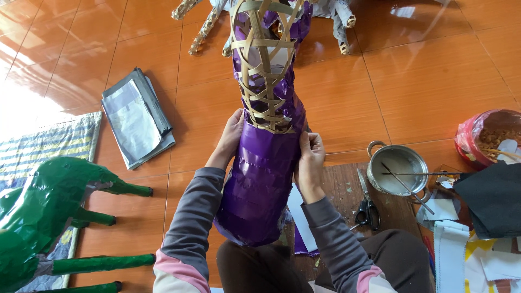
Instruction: Wrapping a sculpture frame with purple material and cutting paper strips with scissors
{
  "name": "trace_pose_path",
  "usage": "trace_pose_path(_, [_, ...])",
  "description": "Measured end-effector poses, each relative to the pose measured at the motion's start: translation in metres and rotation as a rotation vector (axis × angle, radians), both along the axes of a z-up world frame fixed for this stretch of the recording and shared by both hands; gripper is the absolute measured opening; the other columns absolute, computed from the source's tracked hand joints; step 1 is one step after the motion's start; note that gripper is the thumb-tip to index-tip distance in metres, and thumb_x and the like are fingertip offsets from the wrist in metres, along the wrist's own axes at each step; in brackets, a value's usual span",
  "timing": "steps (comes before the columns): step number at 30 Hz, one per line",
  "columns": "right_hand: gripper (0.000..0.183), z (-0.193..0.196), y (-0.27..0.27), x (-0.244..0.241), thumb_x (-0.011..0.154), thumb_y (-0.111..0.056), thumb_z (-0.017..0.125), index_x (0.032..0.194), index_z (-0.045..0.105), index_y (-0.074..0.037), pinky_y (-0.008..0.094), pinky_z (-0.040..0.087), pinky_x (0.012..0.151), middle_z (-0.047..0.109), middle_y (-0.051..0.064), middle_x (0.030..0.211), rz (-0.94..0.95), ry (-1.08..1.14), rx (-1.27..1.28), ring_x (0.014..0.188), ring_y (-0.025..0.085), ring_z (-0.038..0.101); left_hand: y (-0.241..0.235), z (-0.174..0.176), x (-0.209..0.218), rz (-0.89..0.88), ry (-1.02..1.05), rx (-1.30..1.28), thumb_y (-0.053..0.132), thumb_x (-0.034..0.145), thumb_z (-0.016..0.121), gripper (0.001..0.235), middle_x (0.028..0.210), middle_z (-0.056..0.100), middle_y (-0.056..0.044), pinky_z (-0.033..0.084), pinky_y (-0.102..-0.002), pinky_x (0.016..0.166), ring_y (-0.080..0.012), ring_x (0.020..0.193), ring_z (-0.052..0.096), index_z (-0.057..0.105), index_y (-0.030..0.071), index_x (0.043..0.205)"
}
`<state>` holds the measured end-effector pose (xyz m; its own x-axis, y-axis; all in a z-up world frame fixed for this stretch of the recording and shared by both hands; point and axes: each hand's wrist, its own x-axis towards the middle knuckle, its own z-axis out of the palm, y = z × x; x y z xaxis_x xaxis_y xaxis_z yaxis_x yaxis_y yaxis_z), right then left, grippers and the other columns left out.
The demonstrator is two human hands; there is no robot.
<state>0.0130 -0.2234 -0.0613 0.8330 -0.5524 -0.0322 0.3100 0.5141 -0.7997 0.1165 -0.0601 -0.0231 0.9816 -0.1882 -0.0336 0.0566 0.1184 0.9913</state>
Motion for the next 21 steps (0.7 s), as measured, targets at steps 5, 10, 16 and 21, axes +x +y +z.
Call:
trace_pose_path(5, [0.028, -0.047, 0.001, 0.019, 0.099, -0.034, 0.062, 0.087, 0.052, -0.011, 0.017, 0.044, 0.043, 0.051, 0.000, 0.063, -0.018, 0.064, -0.023, 0.050, 0.009, 0.056, 0.001, 0.014, -0.009, -0.062, -0.005, 0.027, 0.038, 0.101, 0.054, 0.031, 0.071, 0.054, 0.000, 0.048, -0.018, 0.051, -0.0060, 0.061, 0.057, 0.058, 0.008, 0.093])
trace_pose_path(10, [0.026, -0.018, 0.006, 0.004, 0.100, -0.036, 0.057, 0.093, 0.050, -0.012, 0.013, 0.041, 0.047, 0.048, -0.004, 0.069, -0.035, 0.095, -0.086, 0.055, 0.004, 0.053, 0.008, 0.005, -0.007, -0.098, -0.020, 0.089, 0.038, 0.101, 0.055, 0.034, 0.090, 0.055, -0.007, 0.053, -0.030, 0.069, -0.0152, 0.078, 0.057, 0.051, 0.005, 0.108])
trace_pose_path(16, [0.018, -0.009, 0.005, -0.004, 0.104, -0.029, 0.050, 0.107, 0.048, -0.012, 0.021, 0.039, 0.068, 0.043, -0.001, 0.084, -0.130, 0.103, -0.393, 0.076, 0.007, 0.046, 0.019, -0.036, 0.018, -0.020, 0.012, 0.297, 0.028, 0.095, 0.062, 0.033, 0.093, 0.061, -0.016, 0.054, -0.041, 0.076, -0.0282, 0.083, 0.064, 0.046, 0.004, 0.113])
trace_pose_path(21, [0.026, 0.006, -0.003, -0.028, 0.099, -0.002, 0.051, 0.123, 0.046, -0.010, 0.025, 0.042, 0.078, 0.047, 0.005, 0.095, -0.184, 0.120, -0.569, 0.089, 0.011, 0.047, 0.049, -0.060, 0.027, 0.252, -0.134, 0.818, 0.009, 0.081, 0.060, 0.026, 0.078, 0.068, -0.010, 0.053, -0.045, 0.078, -0.0334, 0.083, 0.069, 0.052, 0.017, 0.105])
